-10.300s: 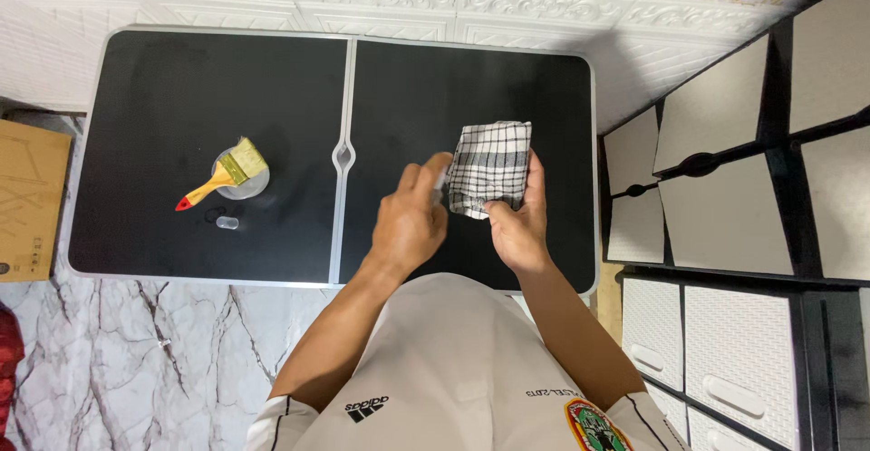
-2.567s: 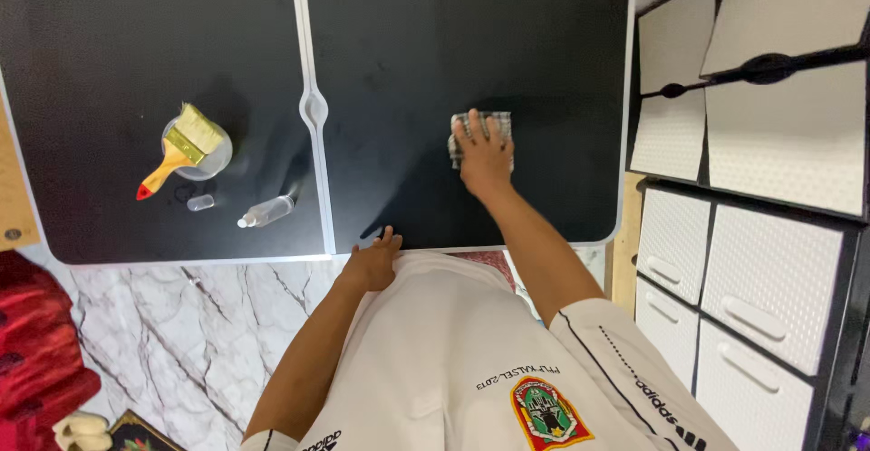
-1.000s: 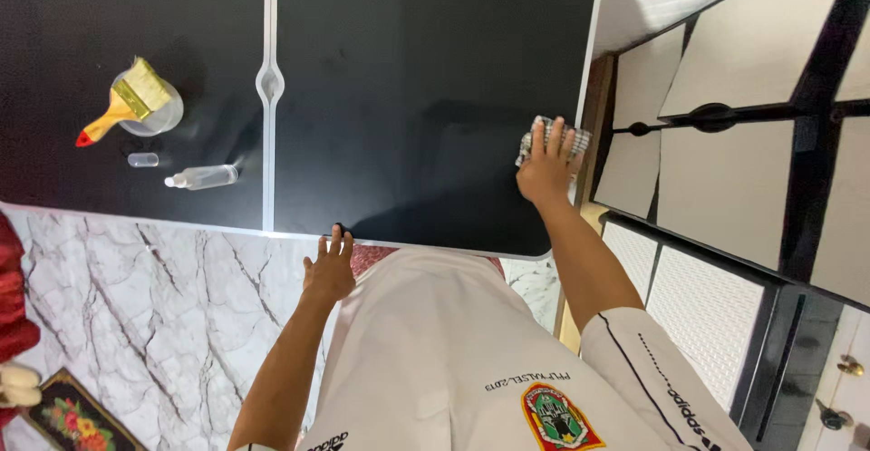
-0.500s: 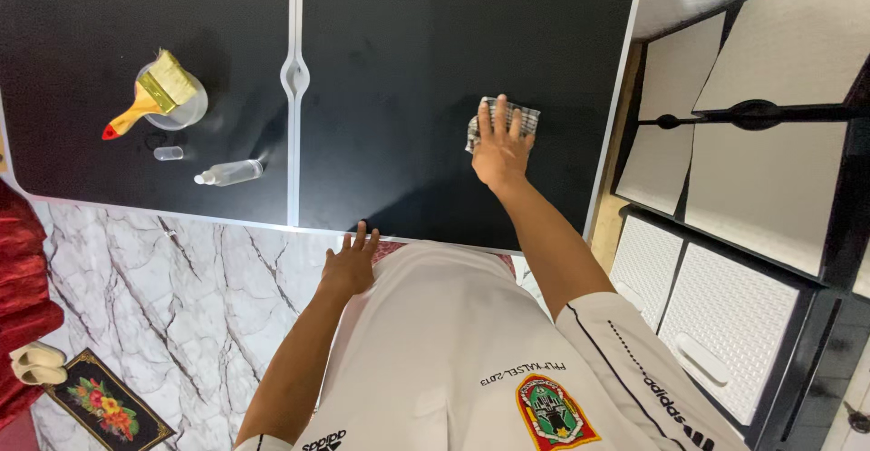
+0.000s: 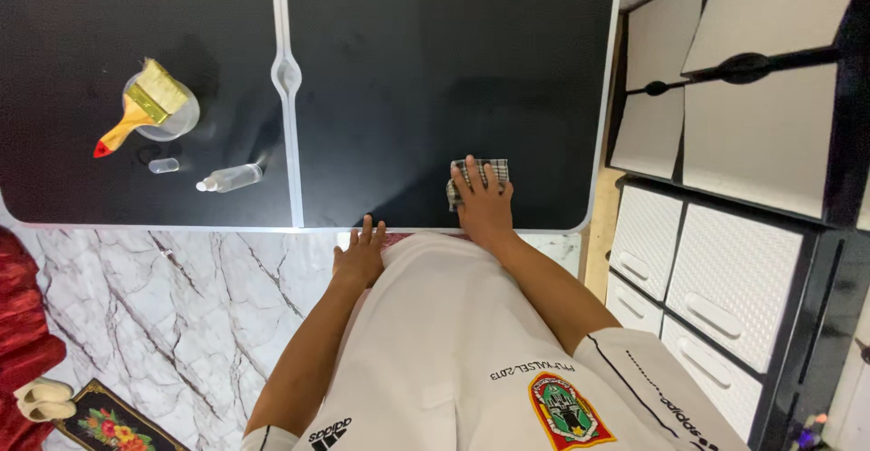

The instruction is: The person scrubs a black tabletop with a brush and soapy water, then wipes the area with a cloth. They spray a cleaning solution onto the cloth and continue wiping the surface until it appears clean.

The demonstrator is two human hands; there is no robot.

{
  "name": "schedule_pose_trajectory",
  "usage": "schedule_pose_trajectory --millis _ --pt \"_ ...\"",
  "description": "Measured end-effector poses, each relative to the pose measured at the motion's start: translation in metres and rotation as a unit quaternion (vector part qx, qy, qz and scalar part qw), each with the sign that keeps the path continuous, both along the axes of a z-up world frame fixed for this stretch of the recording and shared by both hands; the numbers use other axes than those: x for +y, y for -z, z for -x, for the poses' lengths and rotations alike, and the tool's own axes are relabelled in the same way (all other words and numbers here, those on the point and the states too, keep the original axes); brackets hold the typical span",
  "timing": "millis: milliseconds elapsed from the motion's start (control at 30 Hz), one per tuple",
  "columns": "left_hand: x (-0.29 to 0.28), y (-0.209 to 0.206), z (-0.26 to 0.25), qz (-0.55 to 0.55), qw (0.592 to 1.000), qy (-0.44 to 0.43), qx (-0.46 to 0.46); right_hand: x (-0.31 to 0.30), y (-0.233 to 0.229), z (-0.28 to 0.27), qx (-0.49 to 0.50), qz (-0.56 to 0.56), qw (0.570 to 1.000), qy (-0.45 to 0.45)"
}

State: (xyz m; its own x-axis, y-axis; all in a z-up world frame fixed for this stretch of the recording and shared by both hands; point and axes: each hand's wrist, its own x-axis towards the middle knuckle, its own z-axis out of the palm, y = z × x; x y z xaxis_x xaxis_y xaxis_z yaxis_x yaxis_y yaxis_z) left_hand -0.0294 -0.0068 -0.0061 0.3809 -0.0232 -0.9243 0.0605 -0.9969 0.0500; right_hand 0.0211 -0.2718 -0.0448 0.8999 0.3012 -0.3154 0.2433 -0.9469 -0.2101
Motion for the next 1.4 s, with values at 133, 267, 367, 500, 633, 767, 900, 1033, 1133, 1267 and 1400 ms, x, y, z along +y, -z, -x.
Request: schedule_pose_trajectory --millis 133,267,367,500,633,767,900,1033,1133,1267,1400 --pt "-0.004 -0.011 -0.001 0.003 1.000 0.010 -0.001 -0.023 0.006 0.029 0.007 -0.014 0.998 0.053" --pt "-0.006 -0.012 -0.003 0.004 1.000 0.007 0.002 -0.085 0.016 0.043 -0.012 -0.002 0.992 0.128" --pt "-0.006 -0.011 -0.002 0.002 1.000 0.017 -0.004 -0.124 0.026 0.035 -0.014 -0.002 0.989 0.145" --pt "-0.009 -0.009 0.004 -0.001 1.000 0.010 -0.020 -0.143 0.035 0.012 -0.018 0.011 0.989 0.144" --pt "-0.012 -0.011 0.002 -0.007 1.000 -0.004 -0.027 -0.144 0.029 -0.043 0.016 0.018 0.990 0.137" --pt "-0.017 -0.011 0.002 -0.017 0.999 -0.021 -0.025 -0.133 0.010 -0.100 0.063 0.035 0.986 0.151" --pt "-0.018 -0.007 0.009 -0.007 0.997 -0.042 -0.063 -0.076 -0.003 -0.119 0.081 0.012 0.987 0.142" --pt "-0.022 -0.008 0.009 -0.009 0.997 -0.058 -0.058 -0.003 -0.005 -0.096 0.081 -0.047 0.996 -0.008" --pt "-0.021 -0.010 0.006 0.003 0.996 -0.071 -0.060 -0.006 -0.002 -0.092 0.065 -0.067 0.996 0.001" --pt "-0.020 -0.013 0.004 0.002 0.996 -0.075 -0.036 -0.084 -0.003 -0.090 -0.006 0.000 0.989 0.147" --pt "-0.017 -0.006 0.005 0.001 0.997 -0.066 -0.042 -0.114 0.006 -0.091 -0.027 0.004 0.952 0.304"
